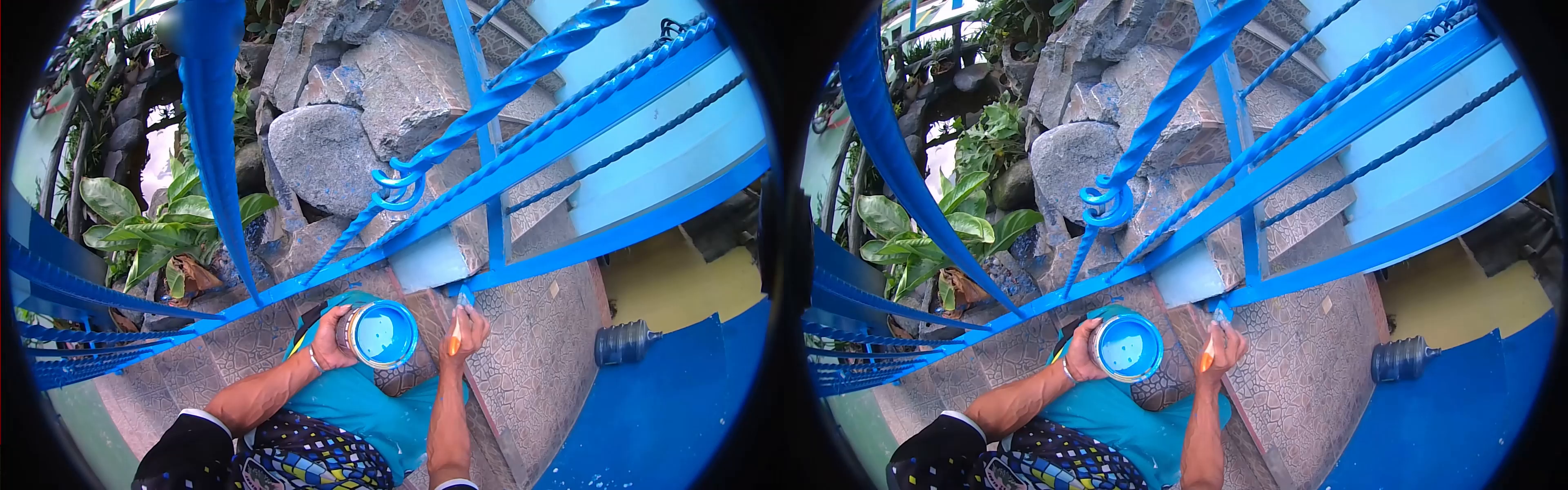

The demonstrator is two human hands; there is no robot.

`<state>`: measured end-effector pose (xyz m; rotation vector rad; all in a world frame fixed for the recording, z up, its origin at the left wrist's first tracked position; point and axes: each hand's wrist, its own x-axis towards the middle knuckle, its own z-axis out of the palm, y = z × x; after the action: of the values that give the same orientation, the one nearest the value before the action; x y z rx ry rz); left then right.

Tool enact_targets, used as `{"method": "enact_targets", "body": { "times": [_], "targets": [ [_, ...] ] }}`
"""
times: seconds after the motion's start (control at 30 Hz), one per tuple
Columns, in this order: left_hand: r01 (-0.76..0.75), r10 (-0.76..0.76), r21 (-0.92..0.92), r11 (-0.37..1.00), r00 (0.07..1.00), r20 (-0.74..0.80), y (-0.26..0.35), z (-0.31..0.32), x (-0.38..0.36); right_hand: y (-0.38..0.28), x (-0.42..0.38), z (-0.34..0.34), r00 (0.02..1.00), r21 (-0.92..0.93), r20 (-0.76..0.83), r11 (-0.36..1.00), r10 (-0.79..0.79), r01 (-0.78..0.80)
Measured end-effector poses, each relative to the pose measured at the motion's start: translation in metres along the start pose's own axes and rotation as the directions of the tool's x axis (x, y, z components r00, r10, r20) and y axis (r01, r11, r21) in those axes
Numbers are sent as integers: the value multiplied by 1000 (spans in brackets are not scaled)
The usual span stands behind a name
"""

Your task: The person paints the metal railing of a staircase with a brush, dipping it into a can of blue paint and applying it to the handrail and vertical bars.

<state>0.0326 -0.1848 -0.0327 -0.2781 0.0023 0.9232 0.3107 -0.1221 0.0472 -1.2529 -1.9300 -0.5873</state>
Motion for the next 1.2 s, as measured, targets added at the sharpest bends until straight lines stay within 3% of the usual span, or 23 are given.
{"method": "enact_targets", "body": {
  "times": [0.17, 0.43, 0.73, 0.97, 1.1, 1.2],
  "targets": [
    [7, -7, 17, 1000, 1000, -14, 0, 7, -2, 3, -18, 2, 984, -128, 156, 986, -90, 111],
    [-14, 14, 9, 1000, 1000, 1, -2, 5, -2, 26, -32, 39, 941, -205, 278, 945, -195, 256],
    [-11, 11, 12, 1000, 1000, -9, -2, 6, 0, 11, -28, 30, 966, -203, 226, 964, -127, 174],
    [-16, 16, 14, 1000, 1000, -11, 0, 6, -2, 13, -41, 43, 944, -174, 302, 966, -134, 193],
    [-16, 16, 5, 1000, 1000, 10, -2, 7, -3, 2, -33, 20, 936, -5, 349, 999, -41, 45],
    [-23, 23, -1, 1000, 1000, 13, -1, 5, -2, 3, -22, 9, 961, 67, 225, 982, 159, -178]
  ]
}}
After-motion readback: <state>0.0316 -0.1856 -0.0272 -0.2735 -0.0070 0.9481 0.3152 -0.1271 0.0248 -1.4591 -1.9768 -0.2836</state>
